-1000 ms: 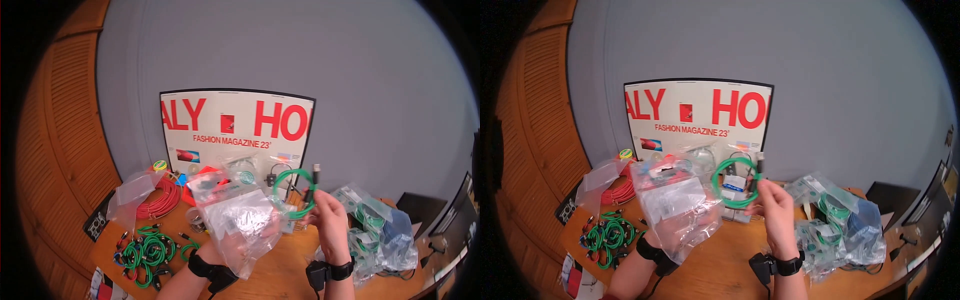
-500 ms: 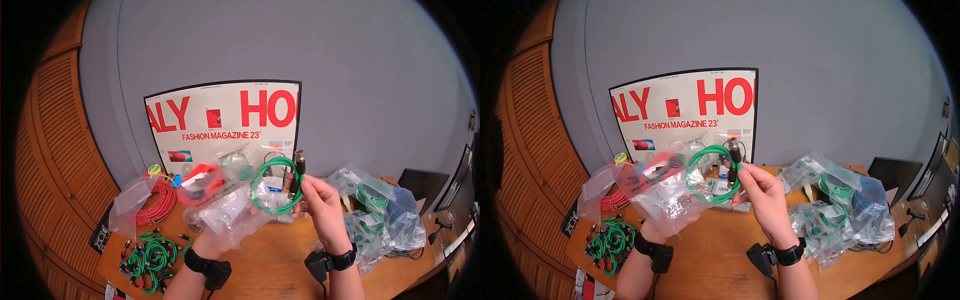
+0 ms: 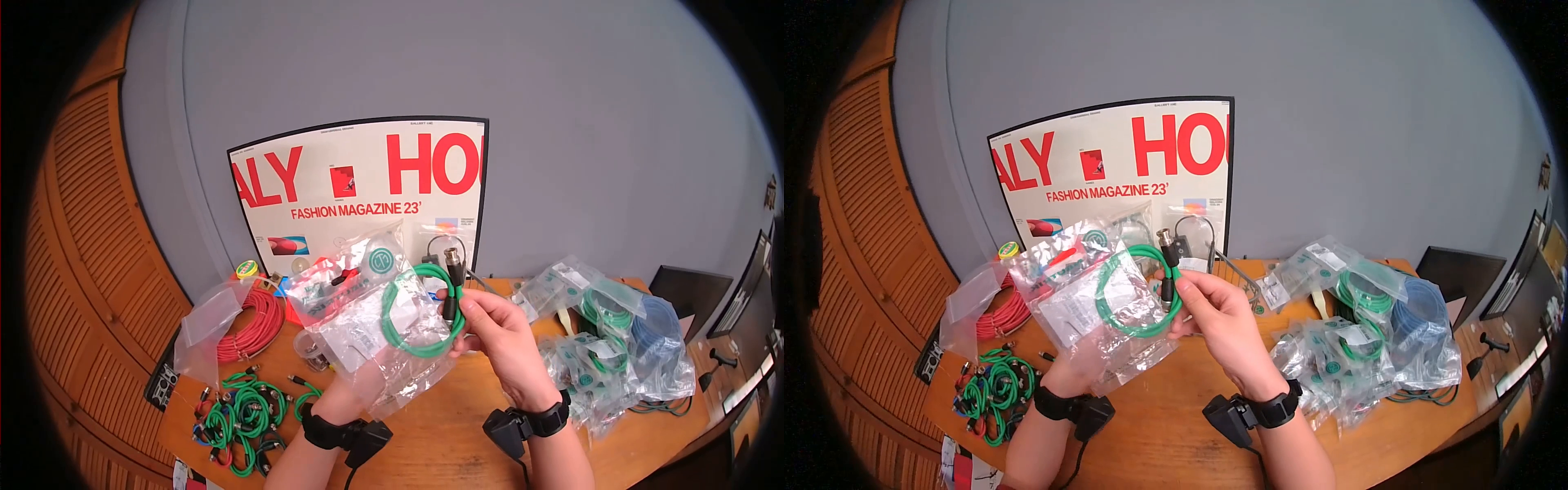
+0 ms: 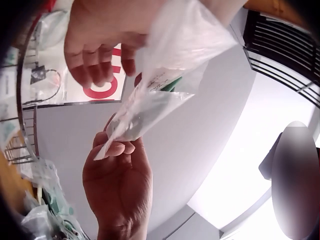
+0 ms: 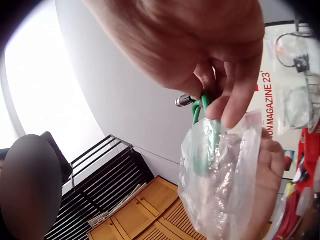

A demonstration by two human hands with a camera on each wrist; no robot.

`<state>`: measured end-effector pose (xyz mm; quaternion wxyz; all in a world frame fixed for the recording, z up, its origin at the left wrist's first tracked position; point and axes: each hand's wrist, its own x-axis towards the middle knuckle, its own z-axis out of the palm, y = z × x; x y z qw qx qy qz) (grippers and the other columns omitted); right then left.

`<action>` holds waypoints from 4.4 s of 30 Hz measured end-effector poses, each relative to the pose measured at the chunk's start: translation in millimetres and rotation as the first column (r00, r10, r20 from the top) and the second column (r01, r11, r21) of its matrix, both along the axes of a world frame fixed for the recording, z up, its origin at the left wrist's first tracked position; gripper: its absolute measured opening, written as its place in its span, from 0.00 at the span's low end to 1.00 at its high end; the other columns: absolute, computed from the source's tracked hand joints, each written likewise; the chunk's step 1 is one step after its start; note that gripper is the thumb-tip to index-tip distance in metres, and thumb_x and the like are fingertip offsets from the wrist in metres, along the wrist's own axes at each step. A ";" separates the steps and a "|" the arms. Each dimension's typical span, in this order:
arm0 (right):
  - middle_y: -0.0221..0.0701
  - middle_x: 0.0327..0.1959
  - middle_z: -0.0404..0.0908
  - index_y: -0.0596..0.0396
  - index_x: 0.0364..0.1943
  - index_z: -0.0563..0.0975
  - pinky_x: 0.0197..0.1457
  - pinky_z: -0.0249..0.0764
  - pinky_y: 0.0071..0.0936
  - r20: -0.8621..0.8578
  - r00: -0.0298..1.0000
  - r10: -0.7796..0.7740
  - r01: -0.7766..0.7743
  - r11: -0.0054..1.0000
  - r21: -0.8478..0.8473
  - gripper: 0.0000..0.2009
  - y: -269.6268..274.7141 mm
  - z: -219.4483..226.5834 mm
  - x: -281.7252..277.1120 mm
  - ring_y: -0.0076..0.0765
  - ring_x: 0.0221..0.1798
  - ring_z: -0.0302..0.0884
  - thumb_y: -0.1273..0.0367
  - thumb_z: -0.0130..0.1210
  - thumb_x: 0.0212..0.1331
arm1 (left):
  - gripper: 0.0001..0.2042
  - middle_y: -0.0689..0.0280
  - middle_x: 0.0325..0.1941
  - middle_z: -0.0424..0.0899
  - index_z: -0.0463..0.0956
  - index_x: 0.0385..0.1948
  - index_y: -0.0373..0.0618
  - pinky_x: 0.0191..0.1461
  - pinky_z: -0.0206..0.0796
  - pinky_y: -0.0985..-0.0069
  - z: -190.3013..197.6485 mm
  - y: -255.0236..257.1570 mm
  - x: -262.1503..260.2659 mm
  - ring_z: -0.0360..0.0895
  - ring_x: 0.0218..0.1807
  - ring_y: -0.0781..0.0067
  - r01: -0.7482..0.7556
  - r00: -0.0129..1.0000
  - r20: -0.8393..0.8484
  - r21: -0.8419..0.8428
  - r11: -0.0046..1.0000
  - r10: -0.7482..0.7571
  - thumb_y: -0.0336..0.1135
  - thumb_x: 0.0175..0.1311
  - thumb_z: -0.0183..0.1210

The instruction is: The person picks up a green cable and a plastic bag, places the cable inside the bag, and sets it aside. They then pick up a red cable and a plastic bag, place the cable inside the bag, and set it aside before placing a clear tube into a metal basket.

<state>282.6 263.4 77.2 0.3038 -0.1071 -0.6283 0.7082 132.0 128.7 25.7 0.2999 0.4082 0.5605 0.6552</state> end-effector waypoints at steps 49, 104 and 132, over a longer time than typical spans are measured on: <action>0.27 0.31 0.82 0.61 0.44 0.76 0.22 0.66 0.13 0.165 0.984 -0.064 0.032 0.981 0.192 0.12 3.2 -11.2 -6.6 0.12 0.24 0.73 0.71 0.60 0.58 | 0.22 0.57 0.59 0.73 0.62 0.61 0.38 0.60 0.68 0.65 53.5 13.7 -2.2 0.72 0.60 0.64 0.096 0.946 0.255 0.373 0.923 -0.201 0.44 0.76 0.34; 0.22 0.39 0.80 0.46 0.52 0.71 0.34 0.62 0.12 -0.111 0.989 -0.097 0.067 0.967 -0.245 0.11 26.8 -16.7 -2.5 0.12 0.34 0.71 0.64 0.44 0.69 | 0.08 0.65 0.40 0.82 0.75 0.43 0.41 0.47 0.71 0.77 47.6 13.1 -24.7 0.79 0.44 0.76 -0.220 0.958 0.259 0.391 0.894 0.122 0.32 0.66 0.58; 0.37 0.64 0.67 0.62 0.66 0.57 0.52 0.70 0.25 -0.183 0.976 0.119 -0.177 0.923 -0.342 0.25 31.0 -37.2 -17.4 0.29 0.49 0.74 0.67 0.43 0.66 | 0.08 0.62 0.44 0.81 0.73 0.43 0.39 0.52 0.70 0.73 39.7 13.6 -29.7 0.80 0.45 0.70 -0.112 0.977 0.205 0.273 0.956 0.056 0.32 0.66 0.56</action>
